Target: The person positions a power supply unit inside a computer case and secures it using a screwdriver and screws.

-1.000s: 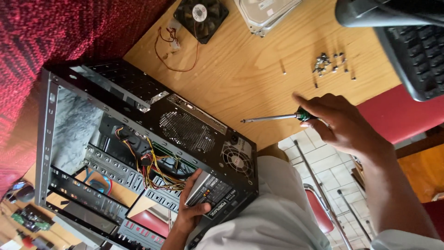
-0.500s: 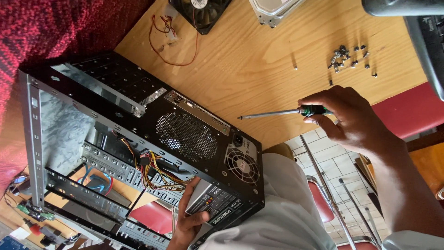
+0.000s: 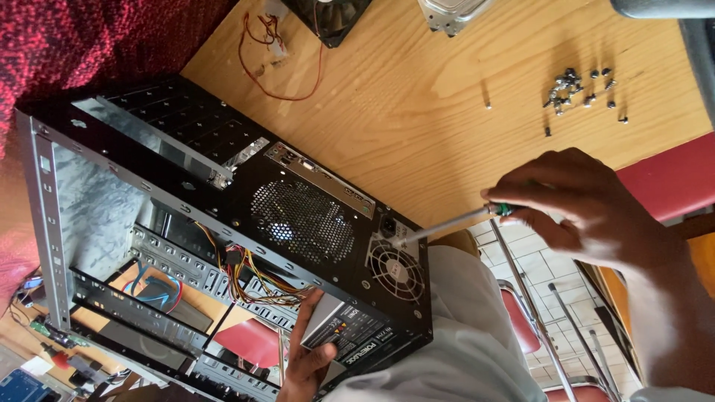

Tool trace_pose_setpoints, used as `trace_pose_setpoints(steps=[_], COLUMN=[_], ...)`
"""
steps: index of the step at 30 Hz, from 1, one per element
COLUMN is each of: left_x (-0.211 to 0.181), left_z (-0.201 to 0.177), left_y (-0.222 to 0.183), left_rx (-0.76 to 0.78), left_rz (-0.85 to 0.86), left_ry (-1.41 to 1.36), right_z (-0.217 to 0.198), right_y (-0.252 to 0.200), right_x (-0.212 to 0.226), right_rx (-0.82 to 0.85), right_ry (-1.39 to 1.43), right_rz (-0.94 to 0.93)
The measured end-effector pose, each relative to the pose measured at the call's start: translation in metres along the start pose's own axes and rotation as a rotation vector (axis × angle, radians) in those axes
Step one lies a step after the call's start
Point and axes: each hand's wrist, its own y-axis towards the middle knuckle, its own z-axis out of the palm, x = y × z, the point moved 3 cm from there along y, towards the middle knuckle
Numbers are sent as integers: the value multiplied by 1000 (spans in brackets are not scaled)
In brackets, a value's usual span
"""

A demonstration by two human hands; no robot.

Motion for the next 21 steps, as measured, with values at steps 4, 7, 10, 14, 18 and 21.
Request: trace_pose_setpoints(steps=[4, 7, 10, 14, 18, 21], left_x=[2, 0, 0, -2, 2, 3], left_z=[0, 7, 6, 9, 8, 8], left_y=[0, -1, -5, -8, -8, -8], left_rx=[-8, 68, -34, -189, -192, -213], left_rz=[-23, 32, -17, -114, -109, -132], left_ry=[2, -50, -74, -27, -98, -114], right_z=[2, 1, 1, 1, 6, 8], right_y=[7, 13, 13, 16, 12, 13], right_x=[13, 21, 23, 26, 26, 25], right_rx=[34, 45, 57, 77, 100, 124], right_ry=[-28, -67, -129, -168, -244, -242], right_rz=[-45, -77, -95, -100, -127, -132])
